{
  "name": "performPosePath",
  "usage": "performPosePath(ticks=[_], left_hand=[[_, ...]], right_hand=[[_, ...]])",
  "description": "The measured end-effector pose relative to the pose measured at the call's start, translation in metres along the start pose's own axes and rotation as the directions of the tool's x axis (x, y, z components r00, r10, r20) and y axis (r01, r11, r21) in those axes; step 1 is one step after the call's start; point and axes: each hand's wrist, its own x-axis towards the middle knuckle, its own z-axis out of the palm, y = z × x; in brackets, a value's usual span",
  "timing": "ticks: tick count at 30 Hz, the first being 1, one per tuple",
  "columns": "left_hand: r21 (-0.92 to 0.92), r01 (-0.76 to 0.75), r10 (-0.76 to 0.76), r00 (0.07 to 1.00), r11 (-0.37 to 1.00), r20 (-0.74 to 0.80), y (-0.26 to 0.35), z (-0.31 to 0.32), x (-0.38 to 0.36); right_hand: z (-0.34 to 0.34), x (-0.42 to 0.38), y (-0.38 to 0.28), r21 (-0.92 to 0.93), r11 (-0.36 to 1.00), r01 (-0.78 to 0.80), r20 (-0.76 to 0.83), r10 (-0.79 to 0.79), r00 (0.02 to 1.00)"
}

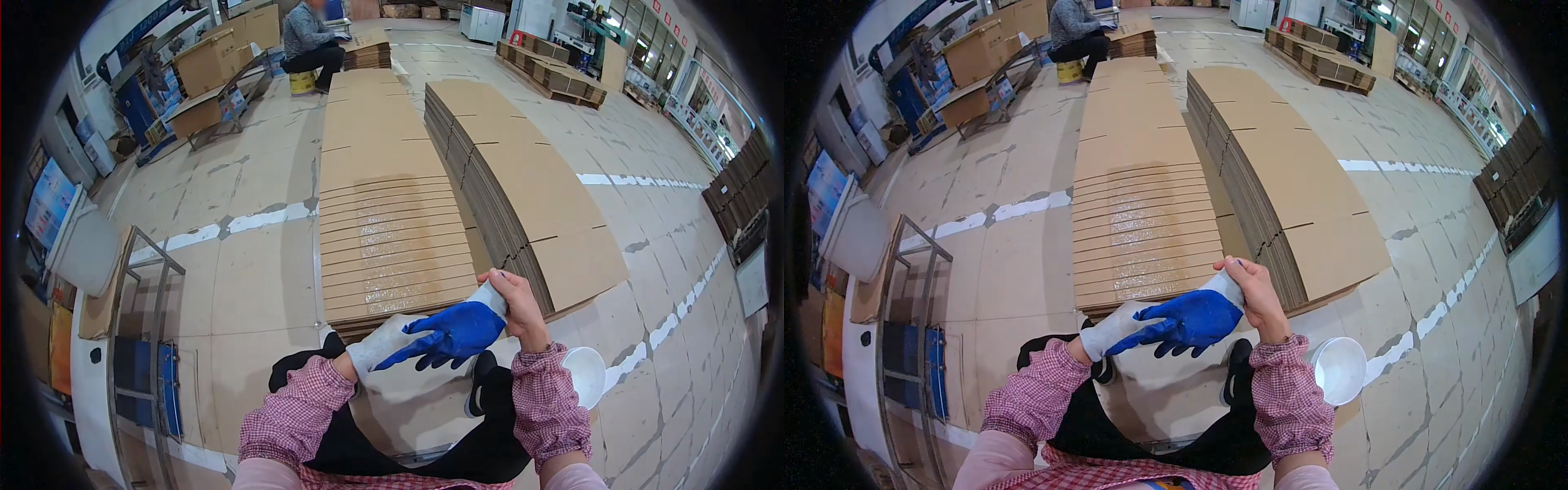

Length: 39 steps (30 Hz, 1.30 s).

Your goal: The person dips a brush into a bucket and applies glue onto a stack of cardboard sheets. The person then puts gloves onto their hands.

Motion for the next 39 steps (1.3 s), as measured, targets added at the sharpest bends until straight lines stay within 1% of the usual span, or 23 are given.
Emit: performPosePath(ticks=[6, 9, 14, 17, 18, 21, 22, 23, 24, 25, 26, 29, 30, 33, 34, 35, 36, 37, 39], left_hand=[[0.034, 0.007, -0.007, 1.000, 0.999, 0.010, -0.001, -0.003, 0.001], [0.058, 0.097, -0.101, 0.993, 0.994, 0.058, 0.004, -0.006, -0.001], [0.028, 0.089, -0.091, 0.995, 0.996, 0.052, 0.007, -0.005, -0.001], [0.114, 0.096, -0.099, 0.995, 0.989, 0.014, 0.017, -0.002, -0.006], [0.119, 0.098, -0.101, 0.995, 0.988, 0.021, 0.018, -0.003, -0.006], [0.209, 0.055, -0.036, 0.995, 0.976, -0.094, 0.018, -0.002, -0.005], [0.218, 0.052, -0.035, 0.996, 0.975, -0.079, 0.018, -0.002, -0.003], [0.128, 0.012, 0.001, 0.995, 0.992, -0.102, 0.014, -0.002, -0.002], [0.036, -0.031, 0.036, 0.991, 0.999, -0.132, 0.011, -0.002, -0.003], [-0.054, -0.081, 0.071, 0.984, 0.995, -0.166, 0.010, -0.001, -0.003], [-0.052, -0.085, 0.076, 0.984, 0.995, -0.161, 0.010, -0.001, -0.003], [-0.145, -0.050, 0.034, 0.993, 0.988, -0.110, 0.012, 0.000, -0.004], [-0.140, -0.051, 0.038, 0.994, 0.989, -0.099, 0.013, 0.001, -0.004], [-0.071, -0.045, 0.042, 0.998, 0.996, -0.048, 0.016, 0.003, -0.004], [-0.063, -0.044, 0.042, 0.998, 0.997, -0.036, 0.017, 0.004, -0.003], [-0.060, -0.042, 0.039, 0.998, 0.997, -0.041, 0.017, 0.006, -0.002], [-0.059, -0.039, 0.037, 0.998, 0.998, -0.047, 0.018, 0.007, -0.002], [-0.057, -0.037, 0.034, 0.998, 0.998, -0.055, 0.019, 0.009, -0.002], [-0.060, -0.044, 0.040, 0.998, 0.997, -0.056, 0.021, 0.013, 0.000]], right_hand=[[0.000, 0.000, 0.001, -0.007, 1.000, 0.008, 0.002, -0.008, 1.000], [0.002, 0.000, 0.001, -0.013, 1.000, 0.013, -0.008, -0.013, 1.000], [0.003, -0.001, -0.005, -0.012, 1.000, -0.015, -0.020, 0.014, 1.000], [-0.002, 0.000, -0.002, 0.094, 0.995, 0.032, -0.017, -0.031, 0.999], [-0.003, 0.003, -0.003, 0.098, 0.995, 0.036, -0.025, -0.034, 0.999], [-0.010, 0.005, -0.003, 0.241, 0.966, 0.088, -0.220, -0.034, 0.975], [-0.015, 0.007, -0.004, 0.244, 0.965, 0.099, -0.234, -0.041, 0.971], [-0.022, 0.008, -0.003, 0.214, 0.951, 0.222, -0.354, -0.136, 0.925], [-0.029, 0.009, -0.003, 0.167, 0.927, 0.336, -0.463, -0.227, 0.857], [-0.033, 0.009, -0.006, 0.105, 0.890, 0.443, -0.558, -0.315, 0.767], [-0.035, 0.009, -0.007, 0.102, 0.888, 0.448, -0.561, -0.321, 0.763], [-0.043, 0.006, -0.012, -0.117, 0.832, 0.542, -0.665, -0.471, 0.579], [-0.044, 0.006, -0.011, -0.122, 0.828, 0.548, -0.671, -0.475, 0.569], [-0.038, 0.010, -0.001, -0.108, 0.893, 0.437, -0.549, -0.420, 0.723], [-0.038, 0.009, 0.001, -0.109, 0.890, 0.442, -0.558, -0.423, 0.714], [-0.036, 0.007, 0.002, 0.020, 0.942, 0.336, -0.416, -0.298, 0.859], [-0.033, 0.005, 0.002, 0.127, 0.971, 0.201, -0.240, -0.166, 0.956], [-0.025, 0.002, 0.000, 0.129, 0.970, 0.206, -0.249, -0.169, 0.954], [-0.008, -0.003, -0.004, 0.228, 0.962, 0.150, -0.122, -0.124, 0.985]])
